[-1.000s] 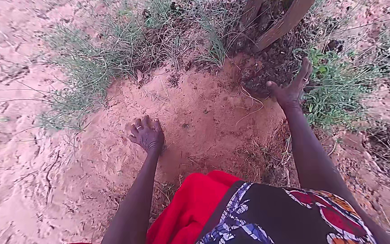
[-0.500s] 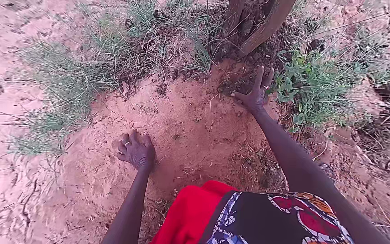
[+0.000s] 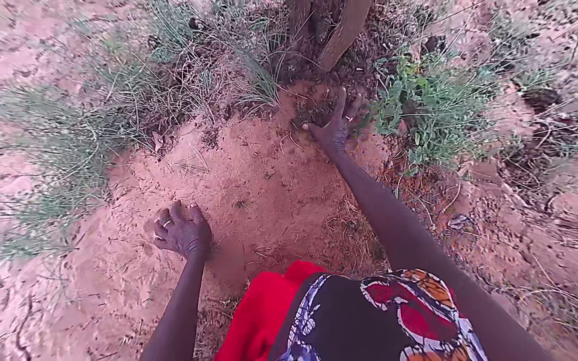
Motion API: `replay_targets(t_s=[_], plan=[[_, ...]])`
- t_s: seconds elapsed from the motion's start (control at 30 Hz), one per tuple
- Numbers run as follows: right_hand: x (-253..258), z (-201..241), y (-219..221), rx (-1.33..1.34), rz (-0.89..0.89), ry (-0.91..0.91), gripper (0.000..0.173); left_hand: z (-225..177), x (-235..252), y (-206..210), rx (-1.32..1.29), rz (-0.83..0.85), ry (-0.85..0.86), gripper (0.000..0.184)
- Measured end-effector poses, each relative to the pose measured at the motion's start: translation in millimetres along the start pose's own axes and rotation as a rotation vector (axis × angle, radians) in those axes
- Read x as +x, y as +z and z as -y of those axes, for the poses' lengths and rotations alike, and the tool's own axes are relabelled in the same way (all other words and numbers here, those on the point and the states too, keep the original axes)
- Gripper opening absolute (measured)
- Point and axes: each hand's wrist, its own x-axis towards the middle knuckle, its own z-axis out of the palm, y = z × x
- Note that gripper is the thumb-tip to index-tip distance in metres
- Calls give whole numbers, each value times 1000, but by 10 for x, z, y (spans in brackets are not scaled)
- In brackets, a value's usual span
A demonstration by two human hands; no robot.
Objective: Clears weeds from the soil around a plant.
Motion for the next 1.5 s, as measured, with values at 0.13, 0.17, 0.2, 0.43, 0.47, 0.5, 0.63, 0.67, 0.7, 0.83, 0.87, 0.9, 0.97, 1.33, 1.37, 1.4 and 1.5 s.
replay_targets(t_s=[0.13,0.17,0.2,0.43,0.47,0.5,0.63,0.67,0.7,0.83,0.87,0.9,0.97,1.33,1.37,1.4,1.5], plan=[[6,-44,-10,-21,46,16,131,27,-3,26,19,22,-4,55],[21,-24,-64,-42,83,25,132,12,6,25,20,25,-2,56],[6,-15,-139,-49,116,9,132,-4,11,18,18,32,3,56],[-624,-655,-602,22,35,-371,55,124,-20,5,-4,96,140,68],[-548,-698,-670,-27,81,-252,48,127,-33,10,-10,91,141,67],[-447,-682,-729,-51,129,-64,43,124,-35,9,-8,91,133,66],[-34,-579,-741,-34,169,441,62,73,-55,-17,-17,87,106,64],[25,-557,-703,-64,175,446,72,60,-47,-13,-17,82,98,63],[85,-531,-660,-79,187,453,77,56,-41,-9,-14,80,89,63],[248,-424,-549,71,174,377,59,85,-40,-19,8,75,82,62],[246,-444,-514,201,118,296,47,84,-38,-18,11,68,87,62],[269,-466,-472,357,57,228,40,73,-28,-14,9,62,93,62],[326,-510,-394,679,-77,213,34,74,-34,-5,3,60,94,63],[314,-929,-574,687,-162,286,37,86,-55,-27,-14,58,114,62],[175,-1041,-672,532,-118,231,38,84,-52,-29,-20,56,110,61],[56,-1179,-774,401,-89,211,38,81,-50,-34,-21,57,102,60],[-322,-1538,-1160,242,-116,306,35,62,-50,-24,-9,67,96,60]])
